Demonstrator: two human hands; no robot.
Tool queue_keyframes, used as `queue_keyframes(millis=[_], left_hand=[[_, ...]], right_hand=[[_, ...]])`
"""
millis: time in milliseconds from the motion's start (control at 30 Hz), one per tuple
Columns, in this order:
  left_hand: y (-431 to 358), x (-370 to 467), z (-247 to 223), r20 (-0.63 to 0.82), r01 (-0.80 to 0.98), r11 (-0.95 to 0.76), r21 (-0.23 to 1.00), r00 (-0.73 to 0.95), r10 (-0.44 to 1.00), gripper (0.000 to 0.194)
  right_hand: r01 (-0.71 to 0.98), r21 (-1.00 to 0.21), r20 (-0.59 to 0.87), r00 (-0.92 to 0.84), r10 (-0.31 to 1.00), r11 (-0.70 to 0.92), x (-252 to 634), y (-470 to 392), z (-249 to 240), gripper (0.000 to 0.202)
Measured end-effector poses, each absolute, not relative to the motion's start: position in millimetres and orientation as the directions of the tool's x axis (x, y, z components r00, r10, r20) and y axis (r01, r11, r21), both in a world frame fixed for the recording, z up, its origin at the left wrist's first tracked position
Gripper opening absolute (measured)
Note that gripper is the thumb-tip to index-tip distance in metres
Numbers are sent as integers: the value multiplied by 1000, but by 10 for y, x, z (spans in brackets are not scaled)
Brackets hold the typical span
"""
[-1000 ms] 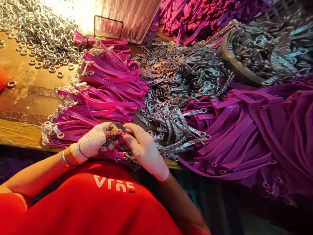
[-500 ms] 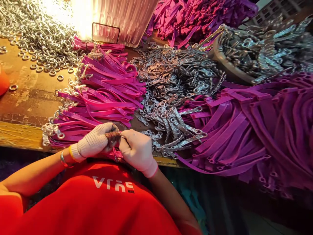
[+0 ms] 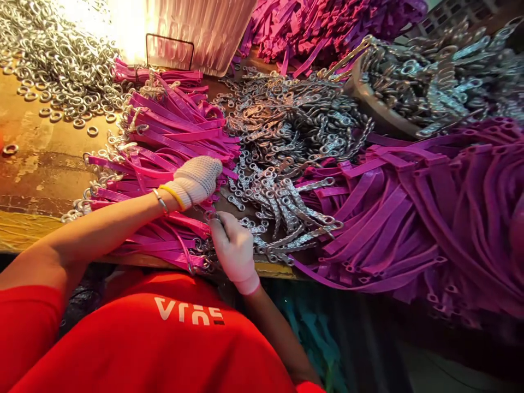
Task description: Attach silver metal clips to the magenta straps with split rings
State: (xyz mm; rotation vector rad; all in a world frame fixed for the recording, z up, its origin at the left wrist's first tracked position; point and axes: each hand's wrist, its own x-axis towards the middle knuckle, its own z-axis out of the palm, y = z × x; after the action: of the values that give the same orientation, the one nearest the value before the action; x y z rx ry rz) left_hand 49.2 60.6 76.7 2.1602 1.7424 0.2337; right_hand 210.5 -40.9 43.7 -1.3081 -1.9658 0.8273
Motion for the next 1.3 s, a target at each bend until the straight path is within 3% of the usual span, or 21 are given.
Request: queue_keyframes(millis=[133,267,367,433,500,667,800,933,1033,1133,1233,1300], left_hand=[[555,552,654,-35,888,-177,424,211,977,40],[333,373,736,86,694,-177,698,165,983,32],[66,230,890,-126,387,52,921,167,978,19],[-127,172,975,-262,167,231,958,201,944,16],[-291,146,1020,-319,72,311,948,212,924,18],[-485,136,986,-284,221,239,945,198,938,38],[-517,119,875,-143,488,-32,872,316,938,17],[-565,81,742,-155,572,-107,813,389,908,19],[-618,57,666,-138,445,-23,895,326,935,24],[-663,67,642,-142,403,31,915,250,958,26],[-688,103,682,-148,420,47,906,213,966,23],[-697,124,728,-152,410,60,910,195,969,23]], right_hand=[[574,-769,164,-248,955,281,2159,-398,446,30],[580,-755,215,-222,951,306,2233,-333,490,32],[560,-707,322,-288,902,431,2216,-294,548,30],[577,-640,361,-359,861,508,2169,-285,594,30],[636,-543,339,-432,836,549,2108,-293,646,32],[754,-188,248,-584,773,630,1988,-351,752,30],[747,-41,168,-649,742,663,1941,-385,740,27],[762,-100,108,-631,769,640,1927,-397,699,30],[736,-268,67,-629,775,621,1964,-375,737,37],[733,-406,-68,-619,782,545,2029,-320,829,44],[714,-493,-199,-649,734,498,2060,-273,901,48],[715,-484,-227,-659,717,505,2040,-276,908,49]])
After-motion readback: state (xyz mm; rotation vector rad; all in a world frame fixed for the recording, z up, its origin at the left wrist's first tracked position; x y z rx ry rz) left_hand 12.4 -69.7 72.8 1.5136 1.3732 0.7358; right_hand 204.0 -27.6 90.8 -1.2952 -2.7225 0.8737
